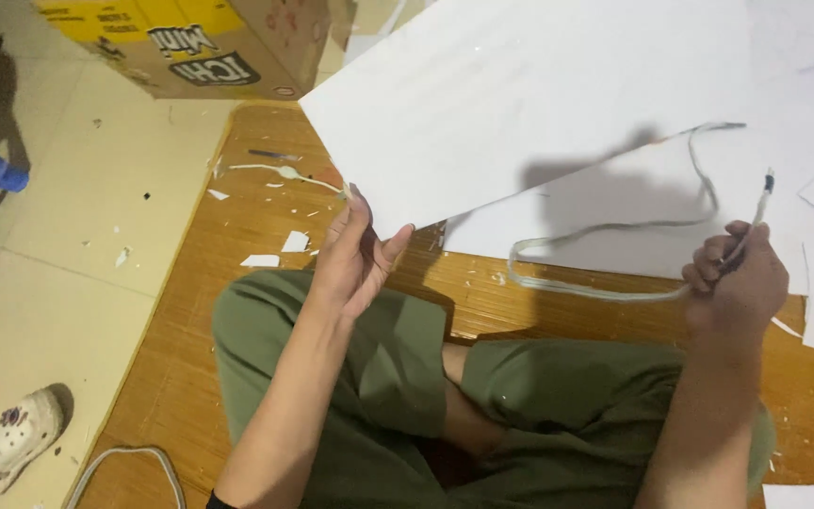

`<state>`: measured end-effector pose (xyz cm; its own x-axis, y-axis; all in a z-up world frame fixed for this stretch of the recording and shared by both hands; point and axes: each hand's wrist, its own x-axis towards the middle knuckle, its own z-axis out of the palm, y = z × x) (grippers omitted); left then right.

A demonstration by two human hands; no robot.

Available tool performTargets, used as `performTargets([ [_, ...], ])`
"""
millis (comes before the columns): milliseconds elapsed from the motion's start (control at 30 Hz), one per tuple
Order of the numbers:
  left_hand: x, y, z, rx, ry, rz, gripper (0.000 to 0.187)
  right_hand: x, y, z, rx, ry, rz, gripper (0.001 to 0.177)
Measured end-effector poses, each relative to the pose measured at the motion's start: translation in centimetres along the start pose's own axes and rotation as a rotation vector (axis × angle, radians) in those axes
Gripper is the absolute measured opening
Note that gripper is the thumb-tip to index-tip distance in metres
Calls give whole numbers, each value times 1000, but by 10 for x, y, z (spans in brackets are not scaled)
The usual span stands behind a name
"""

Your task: The person sits on the floor and assembles a decorative neon-style LED strip sign over a paper template, bending the flexible strip to follow the drawn shape. They attach a two-prong power connector to the end of the strip, pressing the pins into the strip's end, then lift and reposition the shaped strip on the template.

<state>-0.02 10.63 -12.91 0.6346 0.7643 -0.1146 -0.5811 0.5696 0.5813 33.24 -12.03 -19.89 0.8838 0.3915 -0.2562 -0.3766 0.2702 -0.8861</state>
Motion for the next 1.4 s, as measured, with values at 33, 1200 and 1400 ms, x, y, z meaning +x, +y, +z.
performTargets([
  [33,-1,4,0,-2,1,11,33,1,0,-1,-1,-11,-1,22],
  [1200,-191,105,-173,441,1122,484,45,-106,10,112,-688,-590,-391,33],
  [1400,-146,89,-63,431,-229,-273,41,-117,3,107,-631,-670,-356,33],
])
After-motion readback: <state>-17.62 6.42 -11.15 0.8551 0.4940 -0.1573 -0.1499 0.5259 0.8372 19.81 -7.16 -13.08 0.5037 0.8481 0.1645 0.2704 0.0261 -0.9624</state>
